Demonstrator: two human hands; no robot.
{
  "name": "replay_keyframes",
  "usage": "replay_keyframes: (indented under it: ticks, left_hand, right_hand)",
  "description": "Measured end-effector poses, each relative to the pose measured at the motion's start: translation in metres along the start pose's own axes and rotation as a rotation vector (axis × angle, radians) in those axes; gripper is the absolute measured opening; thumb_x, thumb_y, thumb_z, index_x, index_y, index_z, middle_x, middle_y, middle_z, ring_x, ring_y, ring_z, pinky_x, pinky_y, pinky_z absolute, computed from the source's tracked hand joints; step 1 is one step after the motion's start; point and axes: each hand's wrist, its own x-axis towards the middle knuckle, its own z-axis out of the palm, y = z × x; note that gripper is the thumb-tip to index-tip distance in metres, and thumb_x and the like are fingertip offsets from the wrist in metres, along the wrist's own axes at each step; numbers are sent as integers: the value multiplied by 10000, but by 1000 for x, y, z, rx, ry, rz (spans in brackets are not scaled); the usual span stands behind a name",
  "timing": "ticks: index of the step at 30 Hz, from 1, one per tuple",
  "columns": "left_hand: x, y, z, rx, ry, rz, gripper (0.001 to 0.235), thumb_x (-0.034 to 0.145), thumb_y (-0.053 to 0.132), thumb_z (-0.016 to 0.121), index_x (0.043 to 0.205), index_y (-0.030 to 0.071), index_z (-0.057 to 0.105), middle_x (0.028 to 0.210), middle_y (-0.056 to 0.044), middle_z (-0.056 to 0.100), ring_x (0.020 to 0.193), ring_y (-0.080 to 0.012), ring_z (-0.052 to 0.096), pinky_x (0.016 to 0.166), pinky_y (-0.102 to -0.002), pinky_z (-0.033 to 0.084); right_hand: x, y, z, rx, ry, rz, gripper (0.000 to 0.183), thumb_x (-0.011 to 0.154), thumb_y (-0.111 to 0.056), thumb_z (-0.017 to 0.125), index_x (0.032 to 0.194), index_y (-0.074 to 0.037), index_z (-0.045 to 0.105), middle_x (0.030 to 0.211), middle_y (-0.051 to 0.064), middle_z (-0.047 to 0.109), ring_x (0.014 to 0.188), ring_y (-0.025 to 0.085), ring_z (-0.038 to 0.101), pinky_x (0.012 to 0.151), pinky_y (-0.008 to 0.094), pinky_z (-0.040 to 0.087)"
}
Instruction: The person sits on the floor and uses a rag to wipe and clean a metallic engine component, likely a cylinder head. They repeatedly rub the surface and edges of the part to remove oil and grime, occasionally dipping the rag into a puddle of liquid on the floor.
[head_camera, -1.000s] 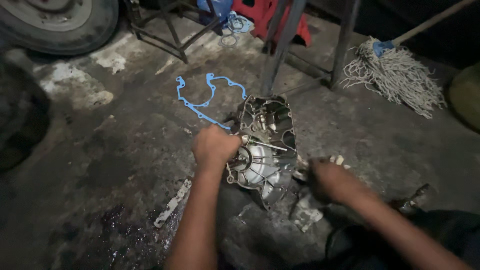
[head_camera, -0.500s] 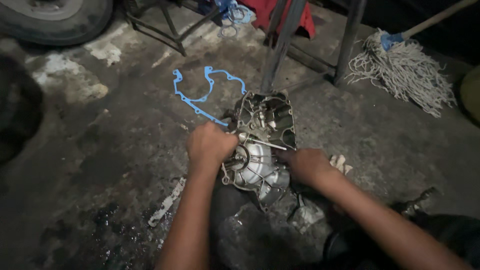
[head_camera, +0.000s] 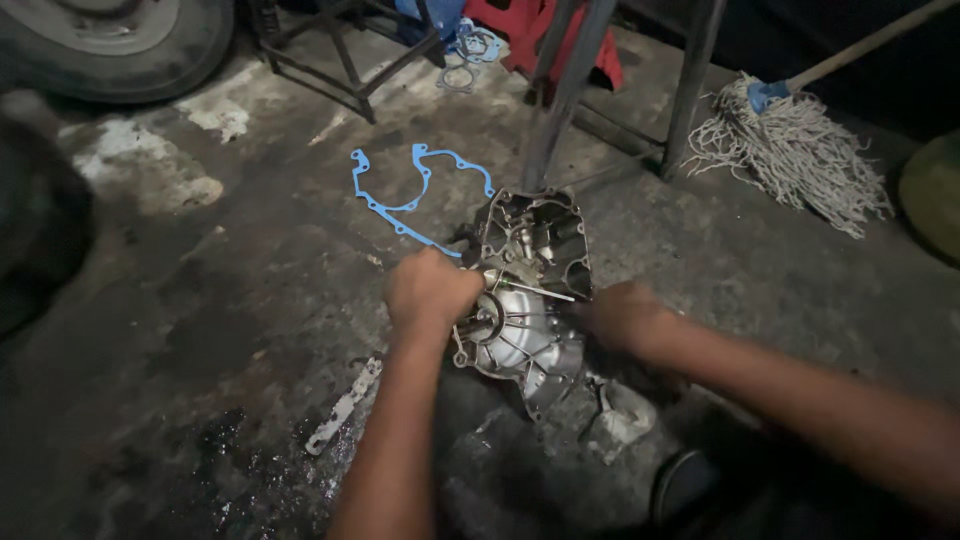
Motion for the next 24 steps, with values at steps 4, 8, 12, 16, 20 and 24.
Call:
replay_keyframes:
  ticks: [4, 8, 12, 16, 20, 24]
  left_hand:
    - [1, -2, 2, -36, 10, -22, 437, 652, 343, 711, 954, 38, 792, 1046, -259, 736, 1022, -419, 713, 931, -470, 564]
    - [2, -1, 5, -15, -29, -42, 448, 647, 360, 725, 967, 53, 789, 1056, -246, 733, 1028, -416, 707, 926, -474, 563]
    - [2, -3, 11, -43, 77, 1, 476, 655, 378, 731, 981, 33, 767, 1034, -259, 730, 1006, -433, 700, 890, -497, 557]
    - [7, -8, 17, 10, -6, -21, 437, 678, 359, 704, 936, 19, 794, 1041, -285, 724, 1024, -449, 704, 933, -499, 558]
    - [13, -12, 20, -9, -6, -66, 426, 665, 320, 694, 947, 16, 790, 1050, -299, 718, 1041, -467, 696, 946, -516, 548]
    - [12, -12, 23, 29, -61, -141, 482, 667, 363, 724, 980, 1, 779, 1096, -299, 706, 1071, -460, 690, 940, -522, 555]
  right_hand:
    - [-56, 18, -19, -179, -100, 205, 272, 843, -347, 704, 1001, -150, 804, 996, 108, 745, 952, 290, 746, 721, 420, 571]
    - [-135, 54, -32, -316, 70, 208, 136, 892, -220, 661, 907, -204, 795, 958, 63, 767, 889, 241, 763, 692, 382, 586]
    - [-151, 65, -17, 125, 142, 148, 440, 850, -345, 687, 1264, -198, 668, 1123, 85, 711, 998, 314, 711, 813, 446, 584]
    - [-133, 35, 38, 690, 206, 36, 665, 804, -408, 773, 1416, -223, 593, 1346, 98, 633, 1107, 343, 649, 905, 460, 529]
    - [-110, 36, 71, 638, 186, 7, 433, 878, -321, 653, 1303, -243, 673, 1279, 51, 680, 1121, 290, 679, 965, 404, 536]
    - [-106, 78, 69, 898, 391, -106, 442, 900, -220, 643, 1333, -176, 720, 1333, 125, 615, 1149, 314, 623, 923, 399, 512]
